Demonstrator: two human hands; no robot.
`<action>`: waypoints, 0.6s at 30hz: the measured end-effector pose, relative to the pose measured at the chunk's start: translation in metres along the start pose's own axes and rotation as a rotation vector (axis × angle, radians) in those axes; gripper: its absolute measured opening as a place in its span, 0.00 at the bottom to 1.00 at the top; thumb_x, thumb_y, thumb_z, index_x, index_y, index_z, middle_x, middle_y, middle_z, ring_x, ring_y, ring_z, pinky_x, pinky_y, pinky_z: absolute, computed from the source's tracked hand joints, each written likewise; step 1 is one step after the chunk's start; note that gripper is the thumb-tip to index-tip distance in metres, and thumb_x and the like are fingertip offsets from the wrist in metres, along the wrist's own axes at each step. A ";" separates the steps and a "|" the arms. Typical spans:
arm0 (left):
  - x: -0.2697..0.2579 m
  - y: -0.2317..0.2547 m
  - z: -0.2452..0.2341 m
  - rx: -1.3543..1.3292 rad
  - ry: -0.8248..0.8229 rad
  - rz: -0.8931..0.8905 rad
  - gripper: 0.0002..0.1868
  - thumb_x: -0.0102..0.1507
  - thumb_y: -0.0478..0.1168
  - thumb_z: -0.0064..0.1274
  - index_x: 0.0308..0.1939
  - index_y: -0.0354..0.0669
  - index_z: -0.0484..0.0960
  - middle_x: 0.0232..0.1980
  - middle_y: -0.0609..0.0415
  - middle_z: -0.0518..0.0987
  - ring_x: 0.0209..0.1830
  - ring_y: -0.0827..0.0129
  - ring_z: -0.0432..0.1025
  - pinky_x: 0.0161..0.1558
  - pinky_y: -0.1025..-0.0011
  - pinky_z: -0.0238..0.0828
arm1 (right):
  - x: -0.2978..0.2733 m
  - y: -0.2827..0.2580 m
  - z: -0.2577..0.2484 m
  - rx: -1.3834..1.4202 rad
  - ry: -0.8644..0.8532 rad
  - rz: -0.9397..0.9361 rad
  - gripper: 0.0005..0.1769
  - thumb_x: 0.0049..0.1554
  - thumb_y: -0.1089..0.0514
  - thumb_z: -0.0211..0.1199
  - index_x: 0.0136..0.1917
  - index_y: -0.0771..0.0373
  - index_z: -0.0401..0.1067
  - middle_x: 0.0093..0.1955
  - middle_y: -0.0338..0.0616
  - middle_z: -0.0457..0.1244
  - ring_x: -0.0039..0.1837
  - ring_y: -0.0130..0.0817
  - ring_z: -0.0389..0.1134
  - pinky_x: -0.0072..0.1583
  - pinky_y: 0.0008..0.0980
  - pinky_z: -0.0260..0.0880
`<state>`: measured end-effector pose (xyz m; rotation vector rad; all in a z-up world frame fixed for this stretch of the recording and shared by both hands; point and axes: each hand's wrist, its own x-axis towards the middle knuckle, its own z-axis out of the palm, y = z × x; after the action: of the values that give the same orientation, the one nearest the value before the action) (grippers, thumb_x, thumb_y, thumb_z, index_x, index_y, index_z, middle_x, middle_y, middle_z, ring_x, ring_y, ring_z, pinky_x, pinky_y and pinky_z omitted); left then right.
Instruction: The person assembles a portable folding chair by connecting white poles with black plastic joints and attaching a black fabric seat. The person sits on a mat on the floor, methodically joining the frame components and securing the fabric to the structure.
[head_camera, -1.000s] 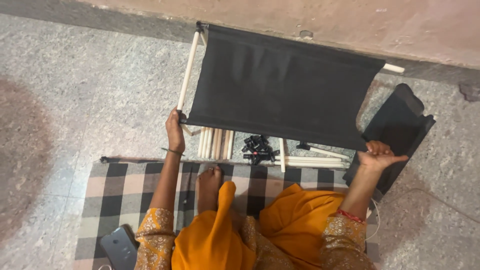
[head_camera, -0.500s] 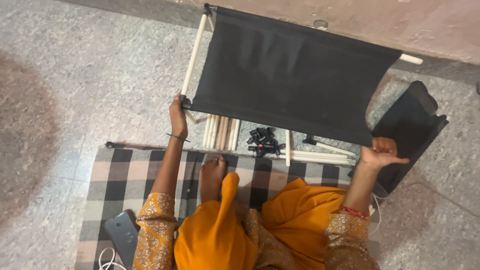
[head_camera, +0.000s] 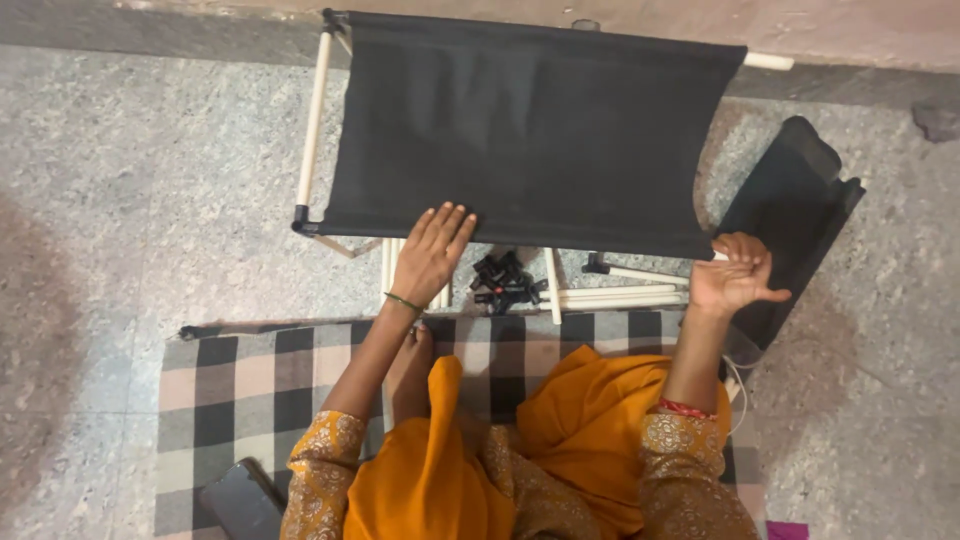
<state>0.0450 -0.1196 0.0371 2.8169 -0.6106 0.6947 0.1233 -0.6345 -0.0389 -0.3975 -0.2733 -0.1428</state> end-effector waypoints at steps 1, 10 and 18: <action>0.003 -0.001 -0.002 0.037 0.010 -0.008 0.24 0.66 0.38 0.52 0.67 0.39 0.76 0.69 0.45 0.74 0.73 0.56 0.66 0.74 0.57 0.59 | -0.001 0.000 0.005 -0.061 -0.003 -0.016 0.34 0.46 0.23 0.69 0.41 0.54 0.67 0.40 0.30 0.59 0.45 0.23 0.59 0.56 0.27 0.64; 0.005 -0.010 -0.011 0.017 0.140 -0.021 0.17 0.66 0.34 0.52 0.59 0.39 0.79 0.62 0.48 0.79 0.67 0.58 0.72 0.71 0.57 0.65 | -0.010 0.068 -0.008 -0.780 0.497 0.186 0.29 0.69 0.47 0.69 0.72 0.62 0.58 0.58 0.42 0.61 0.53 0.39 0.60 0.53 0.40 0.60; 0.004 -0.008 -0.013 0.011 0.141 -0.009 0.17 0.66 0.34 0.52 0.59 0.39 0.79 0.62 0.49 0.79 0.67 0.58 0.72 0.71 0.58 0.65 | -0.038 0.169 -0.024 -2.434 -0.031 0.915 0.29 0.56 0.45 0.71 0.59 0.71 0.72 0.51 0.60 0.70 0.65 0.52 0.66 0.73 0.51 0.51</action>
<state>0.0467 -0.1103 0.0499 2.7490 -0.5713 0.8884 0.1248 -0.4869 -0.1327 -2.8687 0.2456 0.5602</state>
